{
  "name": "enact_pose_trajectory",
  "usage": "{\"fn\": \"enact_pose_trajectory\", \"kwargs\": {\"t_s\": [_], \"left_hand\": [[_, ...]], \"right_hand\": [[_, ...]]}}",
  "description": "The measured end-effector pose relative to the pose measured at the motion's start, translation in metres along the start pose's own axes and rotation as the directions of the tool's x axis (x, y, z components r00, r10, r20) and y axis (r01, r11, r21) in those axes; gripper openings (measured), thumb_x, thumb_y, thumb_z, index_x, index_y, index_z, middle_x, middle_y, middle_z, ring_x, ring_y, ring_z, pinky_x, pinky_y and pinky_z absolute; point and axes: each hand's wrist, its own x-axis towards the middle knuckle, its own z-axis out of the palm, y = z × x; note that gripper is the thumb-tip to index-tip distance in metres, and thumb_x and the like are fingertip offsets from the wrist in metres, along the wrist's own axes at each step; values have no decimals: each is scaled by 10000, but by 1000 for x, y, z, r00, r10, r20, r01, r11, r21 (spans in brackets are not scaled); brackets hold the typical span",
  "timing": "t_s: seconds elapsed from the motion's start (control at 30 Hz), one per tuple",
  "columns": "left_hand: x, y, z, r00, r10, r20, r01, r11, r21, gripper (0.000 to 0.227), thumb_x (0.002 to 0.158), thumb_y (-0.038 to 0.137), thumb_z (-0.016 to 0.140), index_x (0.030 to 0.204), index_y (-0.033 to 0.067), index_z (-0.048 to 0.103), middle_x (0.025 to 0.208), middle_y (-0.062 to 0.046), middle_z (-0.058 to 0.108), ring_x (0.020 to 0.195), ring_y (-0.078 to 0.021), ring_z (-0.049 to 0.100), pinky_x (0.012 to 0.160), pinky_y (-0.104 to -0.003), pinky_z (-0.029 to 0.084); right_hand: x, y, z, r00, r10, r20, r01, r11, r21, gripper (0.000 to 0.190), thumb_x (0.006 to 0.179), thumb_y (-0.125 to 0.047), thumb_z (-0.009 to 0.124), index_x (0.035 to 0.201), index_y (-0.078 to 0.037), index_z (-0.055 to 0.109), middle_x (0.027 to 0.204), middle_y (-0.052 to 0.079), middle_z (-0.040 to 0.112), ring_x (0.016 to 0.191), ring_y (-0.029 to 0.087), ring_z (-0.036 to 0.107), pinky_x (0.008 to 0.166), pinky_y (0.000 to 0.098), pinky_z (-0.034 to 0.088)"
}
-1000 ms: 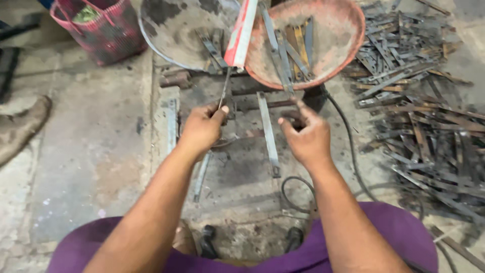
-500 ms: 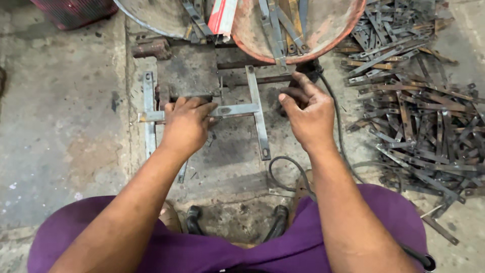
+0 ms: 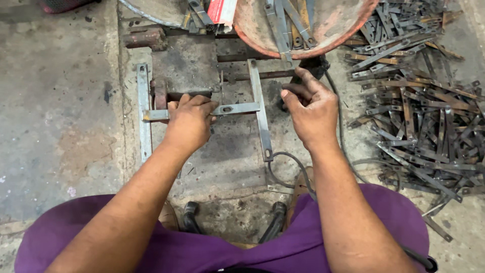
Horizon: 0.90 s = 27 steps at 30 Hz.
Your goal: The person positions metal strips onto a fixture by hand and welds them together using a welding tool.
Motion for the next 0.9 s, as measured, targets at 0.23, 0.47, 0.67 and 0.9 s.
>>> {"fn": "enact_pose_trajectory", "kwargs": {"t_s": [0.23, 0.47, 0.67, 0.9], "left_hand": [[-1, -4, 5, 1000, 17, -1, -17, 999, -46, 287, 867, 247, 737, 1148, 203, 772, 1185, 36, 695, 1098, -248, 570, 888, -502, 376], [-1, -5, 8, 999, 33, -26, -34, 999, -30, 314, 853, 245, 745, 1163, 202, 766, 1187, 20, 685, 1106, -262, 560, 888, -513, 375], [0, -3, 4, 999, 20, 25, -19, 998, -52, 389, 834, 244, 755, 1221, 208, 742, 1184, -7, 678, 1117, -279, 559, 877, -524, 378], [3, -17, -28, 997, 20, 73, -20, 1000, 4, 623, 759, 321, 793, 1344, 183, 628, 1304, -86, 640, 1188, -339, 532, 938, -546, 384]], "right_hand": [[2, 7, 6, 1000, -5, 23, 4, 998, 66, 555, 892, -25, 760, 1407, 60, 573, 1070, 109, 766, 917, 69, 682, 786, 218, 573], [2, 16, 12, 998, 57, 24, -57, 998, 12, 568, 875, -51, 766, 1404, 49, 586, 1062, 107, 775, 901, 90, 691, 788, 241, 581], [1, 20, 24, 999, -2, 42, 12, 969, -246, 573, 859, -105, 799, 1406, -34, 642, 1082, 140, 787, 946, 144, 698, 856, 262, 555], [-3, 19, 45, 969, -94, 229, 217, 769, -602, 757, 746, -136, 871, 1456, -155, 611, 1083, 254, 677, 1002, 385, 609, 938, 421, 500]]}}
